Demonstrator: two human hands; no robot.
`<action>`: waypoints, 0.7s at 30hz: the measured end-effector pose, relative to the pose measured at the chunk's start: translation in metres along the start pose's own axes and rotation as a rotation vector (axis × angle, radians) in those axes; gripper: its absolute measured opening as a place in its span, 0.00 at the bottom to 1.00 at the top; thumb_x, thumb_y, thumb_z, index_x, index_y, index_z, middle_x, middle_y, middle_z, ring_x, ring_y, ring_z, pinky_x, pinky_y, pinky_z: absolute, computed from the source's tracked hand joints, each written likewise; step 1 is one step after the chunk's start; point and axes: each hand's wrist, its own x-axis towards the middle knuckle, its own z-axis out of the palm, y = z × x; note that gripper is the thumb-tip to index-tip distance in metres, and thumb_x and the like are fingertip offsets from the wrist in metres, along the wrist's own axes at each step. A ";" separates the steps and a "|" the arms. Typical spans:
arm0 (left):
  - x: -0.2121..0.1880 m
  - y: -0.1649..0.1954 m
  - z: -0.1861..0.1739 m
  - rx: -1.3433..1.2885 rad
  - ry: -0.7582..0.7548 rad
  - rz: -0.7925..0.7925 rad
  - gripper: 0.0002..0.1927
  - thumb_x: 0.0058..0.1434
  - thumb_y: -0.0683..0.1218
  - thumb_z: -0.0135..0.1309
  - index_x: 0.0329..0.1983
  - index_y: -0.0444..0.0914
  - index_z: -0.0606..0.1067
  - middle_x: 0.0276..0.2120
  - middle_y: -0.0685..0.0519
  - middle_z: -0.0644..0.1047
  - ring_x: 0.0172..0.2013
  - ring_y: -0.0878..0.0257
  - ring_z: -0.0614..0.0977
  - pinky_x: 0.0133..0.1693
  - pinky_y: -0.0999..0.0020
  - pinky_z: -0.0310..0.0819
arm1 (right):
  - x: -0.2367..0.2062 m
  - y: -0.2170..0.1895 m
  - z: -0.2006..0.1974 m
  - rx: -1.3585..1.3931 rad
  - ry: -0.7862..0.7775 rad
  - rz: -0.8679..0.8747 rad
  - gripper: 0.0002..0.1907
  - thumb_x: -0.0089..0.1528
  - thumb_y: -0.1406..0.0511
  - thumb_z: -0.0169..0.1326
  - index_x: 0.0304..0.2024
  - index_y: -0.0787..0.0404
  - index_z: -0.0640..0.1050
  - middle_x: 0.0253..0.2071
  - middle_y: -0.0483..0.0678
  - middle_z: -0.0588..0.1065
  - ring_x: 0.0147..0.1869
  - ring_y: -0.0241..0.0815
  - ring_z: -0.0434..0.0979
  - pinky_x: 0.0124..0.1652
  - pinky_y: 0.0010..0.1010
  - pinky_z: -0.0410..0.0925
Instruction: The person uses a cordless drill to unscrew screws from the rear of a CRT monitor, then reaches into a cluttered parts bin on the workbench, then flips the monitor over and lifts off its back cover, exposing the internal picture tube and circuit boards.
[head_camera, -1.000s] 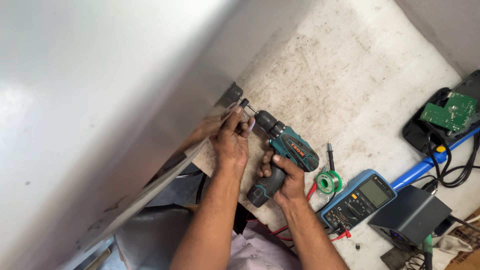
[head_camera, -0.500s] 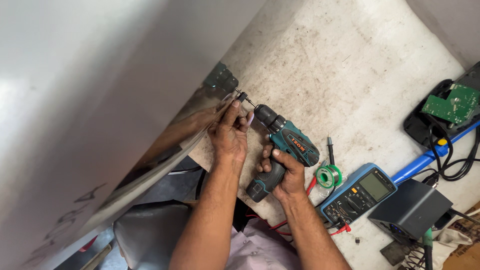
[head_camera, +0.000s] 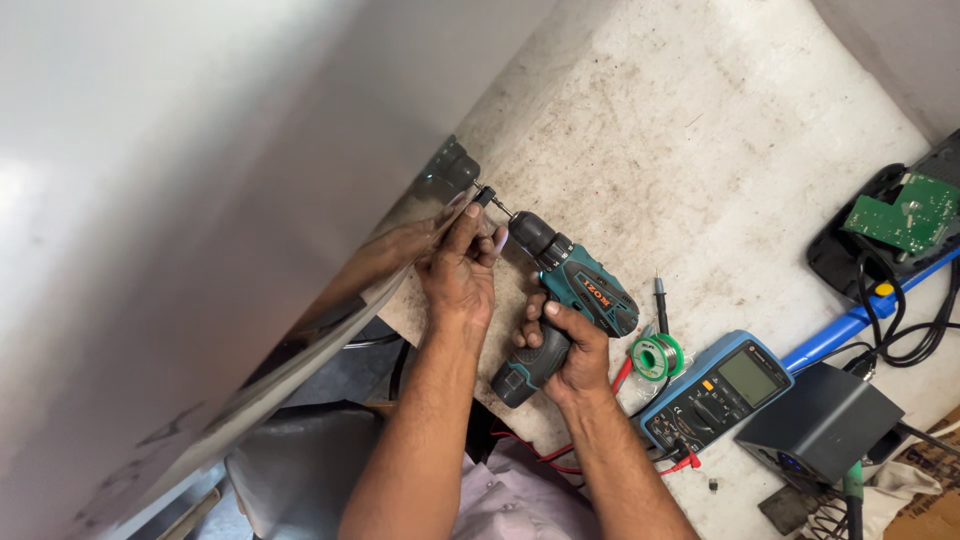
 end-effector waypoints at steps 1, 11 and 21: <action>0.000 0.000 0.000 -0.001 0.007 0.000 0.07 0.58 0.38 0.65 0.34 0.37 0.76 0.26 0.55 0.74 0.23 0.69 0.74 0.38 0.63 0.85 | 0.000 0.000 -0.001 -0.004 0.001 -0.001 0.25 0.60 0.68 0.56 0.58 0.71 0.70 0.35 0.50 0.75 0.30 0.38 0.73 0.37 0.35 0.70; -0.003 0.001 0.002 -0.014 -0.003 0.005 0.08 0.58 0.38 0.66 0.34 0.36 0.76 0.26 0.54 0.75 0.24 0.69 0.76 0.39 0.62 0.86 | 0.000 -0.001 0.001 -0.004 0.001 0.002 0.25 0.60 0.68 0.55 0.59 0.72 0.70 0.36 0.51 0.75 0.30 0.38 0.73 0.36 0.35 0.69; -0.008 0.005 0.009 0.005 -0.012 0.026 0.08 0.57 0.39 0.65 0.33 0.38 0.76 0.25 0.55 0.74 0.23 0.69 0.75 0.38 0.64 0.85 | -0.004 -0.002 0.002 -0.019 0.016 0.006 0.24 0.60 0.68 0.55 0.58 0.70 0.71 0.35 0.50 0.74 0.30 0.37 0.73 0.36 0.34 0.70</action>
